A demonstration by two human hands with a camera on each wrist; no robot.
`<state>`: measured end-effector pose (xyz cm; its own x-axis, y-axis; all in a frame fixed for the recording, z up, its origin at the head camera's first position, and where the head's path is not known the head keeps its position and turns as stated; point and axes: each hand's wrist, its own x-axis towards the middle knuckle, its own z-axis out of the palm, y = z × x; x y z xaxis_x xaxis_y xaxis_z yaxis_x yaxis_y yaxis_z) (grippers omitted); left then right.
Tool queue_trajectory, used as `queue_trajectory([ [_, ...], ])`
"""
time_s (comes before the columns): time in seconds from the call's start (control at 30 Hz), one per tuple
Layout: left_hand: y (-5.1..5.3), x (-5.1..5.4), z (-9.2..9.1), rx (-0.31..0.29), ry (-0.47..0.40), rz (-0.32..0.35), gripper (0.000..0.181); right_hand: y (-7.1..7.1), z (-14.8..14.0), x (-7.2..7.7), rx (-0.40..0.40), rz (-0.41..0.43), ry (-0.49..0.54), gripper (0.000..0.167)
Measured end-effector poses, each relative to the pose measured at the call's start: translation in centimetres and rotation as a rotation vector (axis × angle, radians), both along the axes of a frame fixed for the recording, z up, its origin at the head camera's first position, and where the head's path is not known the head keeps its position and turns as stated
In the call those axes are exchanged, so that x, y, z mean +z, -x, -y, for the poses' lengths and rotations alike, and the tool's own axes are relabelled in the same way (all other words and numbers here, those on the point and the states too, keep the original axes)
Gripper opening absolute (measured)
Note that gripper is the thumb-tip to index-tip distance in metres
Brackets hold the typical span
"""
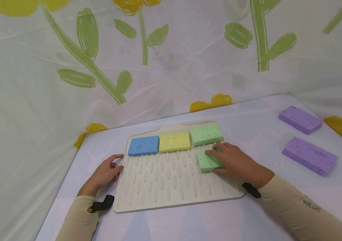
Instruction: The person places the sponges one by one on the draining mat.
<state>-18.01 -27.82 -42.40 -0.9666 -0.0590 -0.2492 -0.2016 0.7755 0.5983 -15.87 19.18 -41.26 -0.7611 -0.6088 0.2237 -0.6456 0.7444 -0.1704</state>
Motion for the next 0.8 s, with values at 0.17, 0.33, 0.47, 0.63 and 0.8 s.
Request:
queue_trajectory([
  [0.17, 0.0, 0.0, 0.0, 0.005, 0.000, -0.004, 0.055, -0.3, 0.0, 0.3, -0.007, -0.001, 0.006, 0.063],
  [0.33, 0.0, -0.3, 0.0, 0.002, -0.010, -0.004, 0.055, -0.4, -0.3, 0.8, -0.040, 0.028, 0.026, 0.062],
  [0.47, 0.0, -0.5, -0.1, 0.005, -0.007, -0.008, 0.055, -0.5, -1.0, 1.3, -0.088, 0.040, 0.039, 0.059],
  [0.63, 0.2, -0.4, -0.2, 0.012, 0.004, -0.009, 0.055, -0.8, -2.7, 1.3, -0.148, 0.003, 0.042, 0.057],
  [0.8, 0.0, 0.0, -0.1, 0.012, 0.015, 0.000, 0.055, -1.0, -4.1, 1.1, -0.200, -0.046, 0.062, 0.058],
])
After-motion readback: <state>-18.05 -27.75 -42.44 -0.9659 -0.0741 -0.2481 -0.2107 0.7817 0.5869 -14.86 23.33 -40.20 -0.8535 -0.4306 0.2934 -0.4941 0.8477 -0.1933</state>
